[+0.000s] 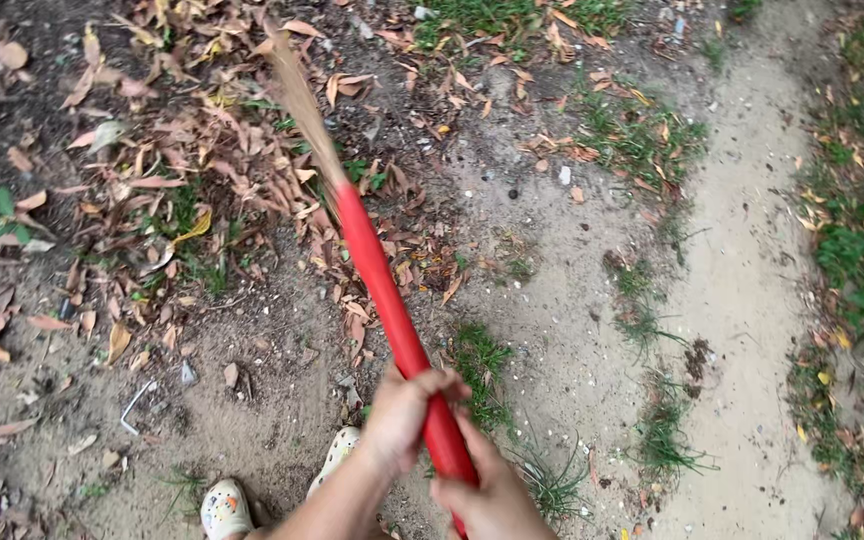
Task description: The person sweeps leaves and dirt on the ground using a handheld broom.
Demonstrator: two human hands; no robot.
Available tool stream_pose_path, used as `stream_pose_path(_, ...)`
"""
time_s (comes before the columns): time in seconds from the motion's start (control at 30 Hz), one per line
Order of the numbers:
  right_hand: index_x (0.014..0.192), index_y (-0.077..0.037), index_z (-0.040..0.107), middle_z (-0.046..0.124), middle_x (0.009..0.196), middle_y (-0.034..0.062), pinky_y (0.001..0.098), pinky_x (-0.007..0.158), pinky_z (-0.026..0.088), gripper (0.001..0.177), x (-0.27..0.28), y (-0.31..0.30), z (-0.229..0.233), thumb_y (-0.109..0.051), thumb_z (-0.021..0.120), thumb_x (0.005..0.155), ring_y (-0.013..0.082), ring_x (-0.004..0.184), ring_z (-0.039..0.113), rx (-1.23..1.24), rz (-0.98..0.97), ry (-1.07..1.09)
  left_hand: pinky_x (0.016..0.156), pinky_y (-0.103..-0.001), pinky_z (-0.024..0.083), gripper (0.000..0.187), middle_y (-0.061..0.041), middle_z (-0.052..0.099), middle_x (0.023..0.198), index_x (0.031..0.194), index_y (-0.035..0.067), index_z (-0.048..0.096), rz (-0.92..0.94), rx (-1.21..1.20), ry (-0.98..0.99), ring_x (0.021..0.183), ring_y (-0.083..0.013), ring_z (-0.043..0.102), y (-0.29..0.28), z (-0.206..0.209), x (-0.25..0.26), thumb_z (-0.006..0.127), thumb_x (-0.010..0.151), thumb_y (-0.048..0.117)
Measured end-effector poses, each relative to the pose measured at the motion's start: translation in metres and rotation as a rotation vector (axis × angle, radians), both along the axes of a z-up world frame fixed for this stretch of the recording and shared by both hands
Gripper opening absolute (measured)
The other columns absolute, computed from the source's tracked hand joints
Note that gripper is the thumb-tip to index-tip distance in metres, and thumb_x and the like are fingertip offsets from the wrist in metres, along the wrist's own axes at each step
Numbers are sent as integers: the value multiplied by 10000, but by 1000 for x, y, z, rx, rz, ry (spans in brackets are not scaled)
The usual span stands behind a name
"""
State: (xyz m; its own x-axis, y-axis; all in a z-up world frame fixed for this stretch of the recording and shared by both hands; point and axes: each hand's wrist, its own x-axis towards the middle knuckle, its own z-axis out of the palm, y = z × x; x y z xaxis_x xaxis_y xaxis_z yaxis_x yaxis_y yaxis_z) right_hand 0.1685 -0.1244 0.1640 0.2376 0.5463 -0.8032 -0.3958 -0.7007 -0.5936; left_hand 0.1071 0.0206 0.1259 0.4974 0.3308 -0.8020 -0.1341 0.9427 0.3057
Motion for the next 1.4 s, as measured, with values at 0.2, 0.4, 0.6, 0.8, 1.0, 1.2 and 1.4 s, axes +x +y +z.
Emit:
stream_pose_path(0.2, 1233, 31, 543, 602, 819, 65, 274, 607, 488, 577, 12, -44, -58, -34, 690, 679, 149, 659, 643, -25, 74, 98, 581, -429, 561, 201, -164, 603, 727, 956, -82, 571, -188, -233, -40, 600, -275, 595, -92, -113, 20, 663, 804, 15)
stream_pose_path(0.4, 1378, -222, 492, 536, 684, 64, 337, 460, 460, 674, -18, 28, -62, 48, 567, 765, 165, 485, 556, -164, -142, 487, 560, -430, 506, 214, -163, 638, 723, 951, -117, 627, -137, -1, 369, 597, -280, 597, -29, -171, -26, 658, 790, 21)
stream_pose_path(0.6, 1413, -163, 430, 538, 753, 58, 286, 401, 421, 666, -15, 84, -58, 60, 540, 795, 128, 468, 509, 113, -217, 687, 516, -414, 505, 230, -118, 608, 731, 1044, -30, 541, -66, 437, 479, 574, -244, 583, 72, -107, -20, 630, 840, 29)
stream_pose_path(0.8, 1629, -319, 293, 510, 732, 66, 285, 367, 376, 977, 15, 82, -23, 72, 558, 774, 115, 441, 488, 212, -159, 441, 508, -395, 560, 274, -98, 580, 765, 1044, 55, 451, -103, 488, 288, 559, -223, 608, 87, -45, 27, 598, 823, -14)
stream_pose_path(1.0, 1645, -369, 186, 712, 907, -11, 329, 417, 448, 1159, 56, 57, -25, 159, 562, 684, 182, 461, 564, 102, -443, 255, 587, -404, 561, 235, -98, 588, 746, 1060, 52, 523, -489, 48, 50, 619, -220, 603, 43, -81, 114, 609, 842, 36)
stream_pose_path(1.2, 1542, -207, 23, 567, 689, 167, 408, 476, 456, 1066, 100, 105, -93, 158, 600, 725, 284, 502, 590, -297, -653, 231, 578, -374, 530, 203, -158, 613, 741, 992, -37, 552, -660, -298, -10, 620, -261, 606, 33, -200, 158, 669, 868, 72)
stream_pose_path(1.4, 1525, -73, 288, 565, 741, 96, 329, 411, 441, 840, 137, 186, -113, 99, 600, 764, 173, 475, 574, 18, -325, 436, 475, -395, 480, 275, -135, 576, 654, 997, -83, 567, -436, -106, 272, 521, -267, 555, 142, -218, 148, 658, 808, 95)
